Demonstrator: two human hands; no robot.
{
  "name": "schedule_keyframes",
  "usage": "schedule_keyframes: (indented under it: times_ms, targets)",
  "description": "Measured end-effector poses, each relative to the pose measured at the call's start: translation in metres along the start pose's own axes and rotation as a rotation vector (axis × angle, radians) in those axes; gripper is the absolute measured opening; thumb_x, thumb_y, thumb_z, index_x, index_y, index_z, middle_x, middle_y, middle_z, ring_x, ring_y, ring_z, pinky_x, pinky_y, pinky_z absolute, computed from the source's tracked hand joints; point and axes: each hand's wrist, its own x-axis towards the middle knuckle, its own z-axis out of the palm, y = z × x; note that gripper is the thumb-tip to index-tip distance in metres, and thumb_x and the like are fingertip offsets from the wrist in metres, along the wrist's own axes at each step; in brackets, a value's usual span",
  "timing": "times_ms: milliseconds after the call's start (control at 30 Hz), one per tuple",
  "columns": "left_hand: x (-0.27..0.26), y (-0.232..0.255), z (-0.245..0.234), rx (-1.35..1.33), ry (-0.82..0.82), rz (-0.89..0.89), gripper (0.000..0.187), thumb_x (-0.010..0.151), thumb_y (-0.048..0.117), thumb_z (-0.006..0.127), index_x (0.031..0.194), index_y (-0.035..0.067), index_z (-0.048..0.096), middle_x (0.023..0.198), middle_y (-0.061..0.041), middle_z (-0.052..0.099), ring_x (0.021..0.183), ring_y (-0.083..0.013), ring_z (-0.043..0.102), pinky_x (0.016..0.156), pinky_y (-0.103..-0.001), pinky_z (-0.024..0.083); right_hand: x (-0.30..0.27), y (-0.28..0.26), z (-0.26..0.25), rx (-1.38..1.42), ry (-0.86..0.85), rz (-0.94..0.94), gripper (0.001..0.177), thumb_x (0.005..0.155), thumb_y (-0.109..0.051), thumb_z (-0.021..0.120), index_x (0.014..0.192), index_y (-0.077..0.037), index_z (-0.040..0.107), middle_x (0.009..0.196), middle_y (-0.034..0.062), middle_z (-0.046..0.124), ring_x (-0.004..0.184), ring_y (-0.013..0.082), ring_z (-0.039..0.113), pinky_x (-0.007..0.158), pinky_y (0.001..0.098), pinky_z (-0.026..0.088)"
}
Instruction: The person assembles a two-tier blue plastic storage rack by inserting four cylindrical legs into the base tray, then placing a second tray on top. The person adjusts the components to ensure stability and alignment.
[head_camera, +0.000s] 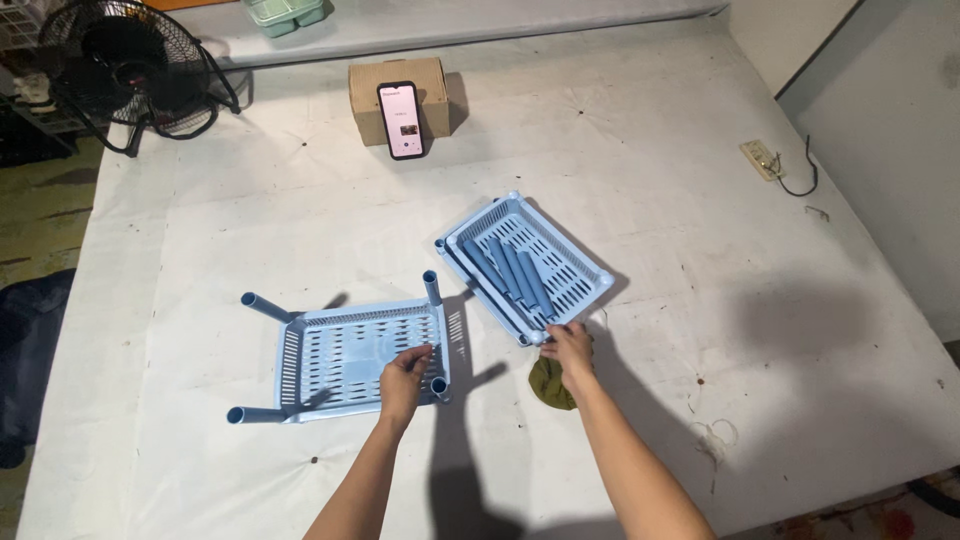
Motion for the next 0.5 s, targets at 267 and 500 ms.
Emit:
schedule_keyframes:
  times_ms: [267,500]
  targets:
    - [-0.002,-0.01,-0.015,0.078,0.005,-0.039,0.021,0.094,0.016,0.068,0.112,0.011,0.079,0.1,-0.005,0.082,0.09,-0.0143,0.074,0.084,-0.029,0.055,0.002,-0.021,-0.005,0.112,0.024,0.031,0.021,0.097,-0.017,0.063,0.113,-0.005,0.06,0.097,0.0067,0.065,0.08,0.017,0.065,0.076,0.035,0.057]
    - [-0.005,-0.016,-0.02,0.09,-0.025,-0.1,0.021,0.095,0.017,0.068,0.113,0.011,0.079,0.103,-0.005,0.081,0.094,-0.0136,0.073,0.087,-0.028,0.054,0.013,-0.027,0.0,0.2,0.0,-0.049,0.021,0.096,-0.015,0.055,0.116,-0.01,0.056,0.097,0.0018,0.065,0.088,0.0153,0.066,0.087,0.0382,0.058]
